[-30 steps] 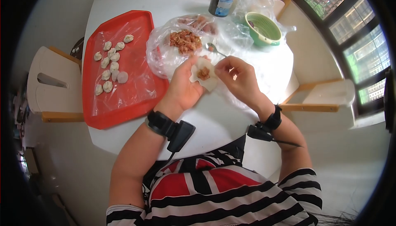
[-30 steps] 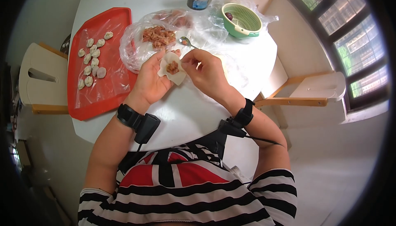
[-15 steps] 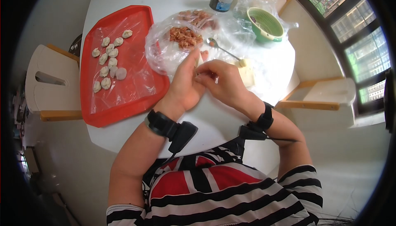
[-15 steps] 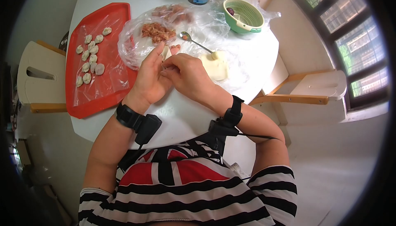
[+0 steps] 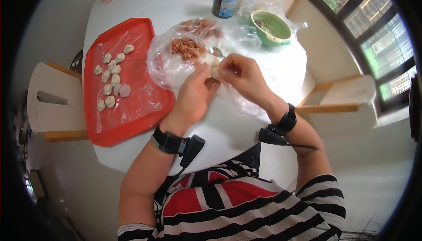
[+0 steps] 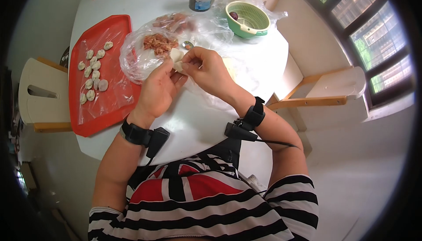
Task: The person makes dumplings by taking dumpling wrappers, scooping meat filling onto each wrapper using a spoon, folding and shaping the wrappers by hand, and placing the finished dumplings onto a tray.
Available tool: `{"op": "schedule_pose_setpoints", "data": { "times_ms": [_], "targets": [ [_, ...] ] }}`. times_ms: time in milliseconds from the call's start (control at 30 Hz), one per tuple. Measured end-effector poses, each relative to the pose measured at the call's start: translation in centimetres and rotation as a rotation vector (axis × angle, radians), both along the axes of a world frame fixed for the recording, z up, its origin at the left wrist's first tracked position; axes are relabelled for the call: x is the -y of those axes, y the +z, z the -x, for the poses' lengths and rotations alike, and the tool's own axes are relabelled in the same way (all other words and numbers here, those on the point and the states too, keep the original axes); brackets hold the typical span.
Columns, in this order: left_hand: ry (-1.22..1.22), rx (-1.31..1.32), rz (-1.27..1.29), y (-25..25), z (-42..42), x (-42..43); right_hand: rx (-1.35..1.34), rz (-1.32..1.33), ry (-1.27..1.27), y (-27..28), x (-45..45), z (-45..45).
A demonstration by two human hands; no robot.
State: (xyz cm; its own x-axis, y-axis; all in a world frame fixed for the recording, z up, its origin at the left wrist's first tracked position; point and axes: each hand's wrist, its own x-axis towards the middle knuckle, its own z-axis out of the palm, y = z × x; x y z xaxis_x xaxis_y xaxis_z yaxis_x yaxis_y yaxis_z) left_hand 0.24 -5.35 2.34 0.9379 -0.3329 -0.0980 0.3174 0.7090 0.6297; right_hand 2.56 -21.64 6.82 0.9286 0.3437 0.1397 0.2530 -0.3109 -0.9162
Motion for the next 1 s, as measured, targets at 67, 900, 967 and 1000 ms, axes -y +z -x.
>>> {"op": "schedule_pose_setpoints", "data": {
  "times_ms": [67, 900, 967, 1000],
  "targets": [
    [-0.006, 0.095, -0.078, 0.3, 0.3, 0.2, -0.005, -0.031, 0.011, 0.0, 0.3, -0.2],
    [0.114, 0.114, -0.280, 1.2, 0.7, 0.8, 0.156, 0.065, -0.065, 0.8, 0.7, -0.5],
    [0.059, 0.097, -0.253, 1.1, 0.6, 0.6, 0.140, 0.081, -0.058, 0.9, 0.7, -0.4],
    [0.022, 0.091, -0.221, 0.9, 0.5, 0.6, 0.126, 0.096, -0.050, 1.0, 0.6, -0.4]
  ]
}}
